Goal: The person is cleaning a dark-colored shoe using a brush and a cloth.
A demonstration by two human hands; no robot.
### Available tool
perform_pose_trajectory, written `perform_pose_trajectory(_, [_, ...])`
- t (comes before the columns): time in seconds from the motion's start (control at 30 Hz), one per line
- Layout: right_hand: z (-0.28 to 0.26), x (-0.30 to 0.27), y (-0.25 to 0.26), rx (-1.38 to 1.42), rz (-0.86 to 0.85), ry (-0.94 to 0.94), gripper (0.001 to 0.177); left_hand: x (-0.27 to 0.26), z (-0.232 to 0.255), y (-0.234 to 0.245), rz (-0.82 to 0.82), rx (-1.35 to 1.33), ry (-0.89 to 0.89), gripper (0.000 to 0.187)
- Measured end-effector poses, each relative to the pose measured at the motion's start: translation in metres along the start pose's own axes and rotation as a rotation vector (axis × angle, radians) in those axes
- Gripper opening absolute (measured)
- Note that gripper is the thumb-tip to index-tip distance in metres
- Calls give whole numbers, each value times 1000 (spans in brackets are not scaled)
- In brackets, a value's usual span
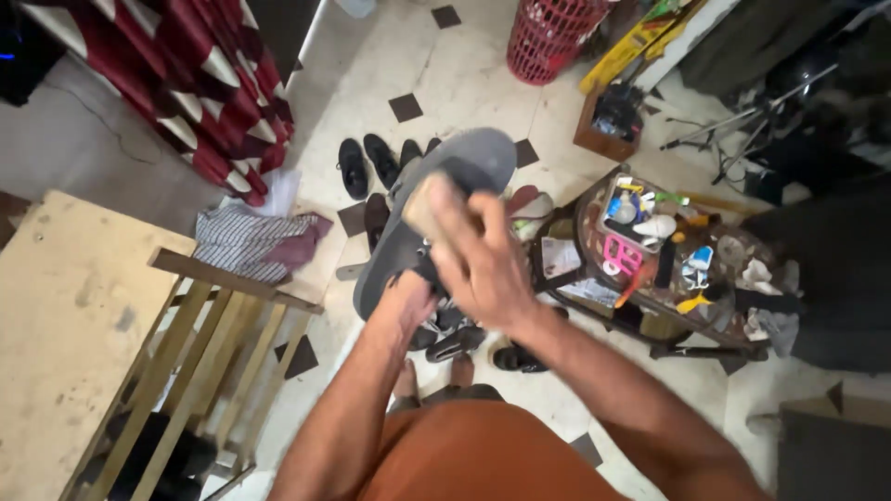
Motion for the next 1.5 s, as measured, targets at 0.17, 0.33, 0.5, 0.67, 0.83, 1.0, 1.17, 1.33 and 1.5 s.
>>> perform_pose_trajectory(0.17, [19,19,30,129,112,-78,55,-9,3,-1,-36,8,-136,49])
perform_pose_trajectory(0.33, [14,-28,20,75,101,15,61,-16,-4,8,-90,-74,-57,44])
perform_pose_trajectory(0.5, [-11,-1,20,-112,50,166,55,-27,-51,25,15,-63,138,39])
perform_pose_trajectory(0.67, [0,2,22,-32,20,103,49,-37,-38,12,43,0,208,36])
perform_pose_trajectory(0.83, [5,-29,11,-9,36,133,49,-26,-69,44,125,15,190,34])
perform_pose_trajectory(1.0, [-5,-7,27,-34,73,132,48,-27,-86,33,107,211,189,40])
perform_pose_trajectory(1.17, [18,-54,25,-29,83,129,50,-32,-47,35,143,73,149,40])
perform_pose_trajectory(1.33, [8,-15,21,-34,63,90,48,26,-172,157,115,64,234,38])
perform_pose_trajectory(1.5, [13,-41,24,10,94,117,49,-9,-40,50,113,28,62,36])
Point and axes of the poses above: each hand's wrist, its own x-axis towards the middle knuckle, its own y-axis out of the back of the hand, z = x × y, the point moved 9 cm from there along x, towards the middle knuckle, and after that the axes turned 8 degrees about x, right-handed, at the moved point
